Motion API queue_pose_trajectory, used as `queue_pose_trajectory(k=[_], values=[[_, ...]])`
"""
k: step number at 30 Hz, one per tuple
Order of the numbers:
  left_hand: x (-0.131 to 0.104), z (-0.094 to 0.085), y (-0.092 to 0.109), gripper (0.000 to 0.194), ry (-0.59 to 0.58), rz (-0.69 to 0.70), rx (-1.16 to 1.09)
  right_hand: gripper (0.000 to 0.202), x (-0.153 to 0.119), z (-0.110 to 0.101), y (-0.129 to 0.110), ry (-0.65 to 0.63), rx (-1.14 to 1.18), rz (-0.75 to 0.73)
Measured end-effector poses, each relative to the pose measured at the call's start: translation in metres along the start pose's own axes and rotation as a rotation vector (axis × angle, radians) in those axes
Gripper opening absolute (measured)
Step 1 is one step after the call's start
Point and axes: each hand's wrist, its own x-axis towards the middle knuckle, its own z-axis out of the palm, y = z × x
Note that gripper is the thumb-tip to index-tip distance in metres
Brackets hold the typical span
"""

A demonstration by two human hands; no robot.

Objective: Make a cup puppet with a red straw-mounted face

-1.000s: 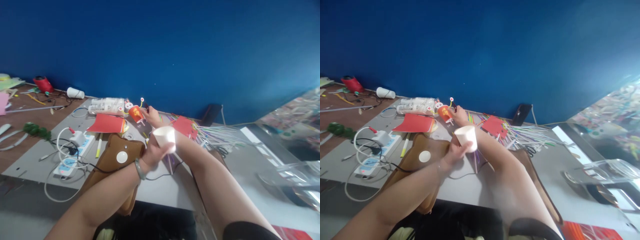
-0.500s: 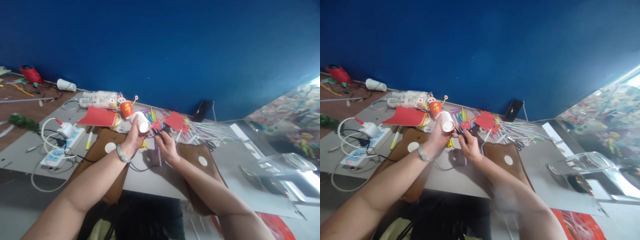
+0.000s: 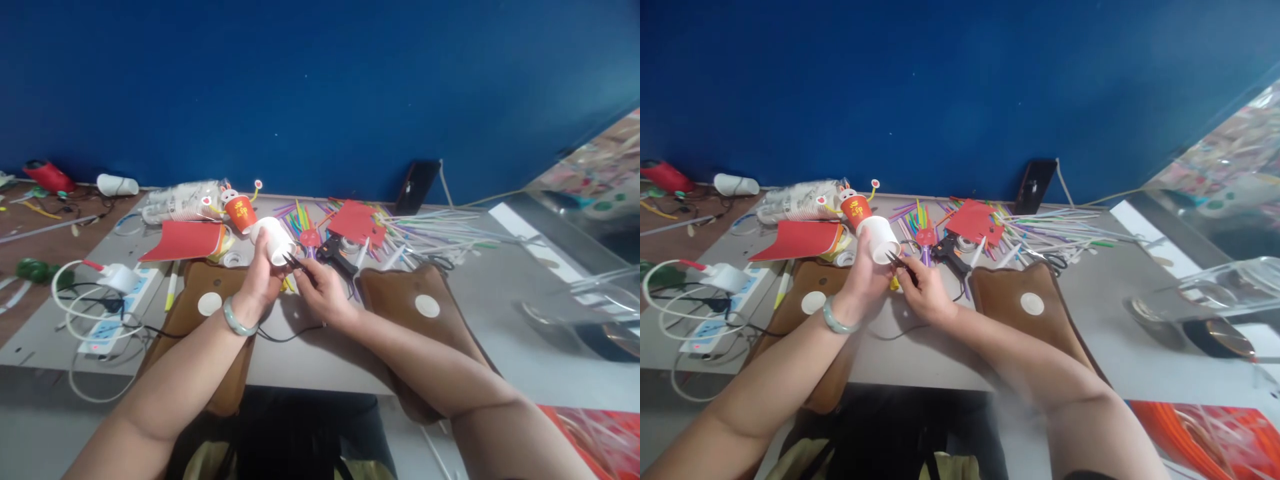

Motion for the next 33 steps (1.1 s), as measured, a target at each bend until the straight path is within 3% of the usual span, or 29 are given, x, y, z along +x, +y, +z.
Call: queue_pose_trajectory(k=[6, 12, 24, 29, 33], values=[[0.0, -0.002, -0.004, 0.052, 0.018, 0.022, 0.081, 0.024, -0.002, -0.002, 0.0, 0.008, -0.012, -0.015], [0.001, -0.005, -0.005, 0.059, 0.004, 0.009, 0.086, 0.023, -0.002, -0.001, 0.002, 0.065, -0.013, -0.127], [-0.001, -0.004, -0.005, 0.056, -0.018, 0.012, 0.117, 0.024, -0.004, 0.001, 0.003, 0.082, -0.025, -0.153], [-0.002, -0.001, -0.008, 0.045, 0.043, 0.106, 0.113, 0.027, -0.005, 0.0, -0.001, 0.072, -0.007, -0.125], [-0.002, -0.012, -0.012, 0.054, 0.064, 0.173, 0.291, 0.026, -0.003, 0.0, -0.007, 0.053, 0.07, -0.088]])
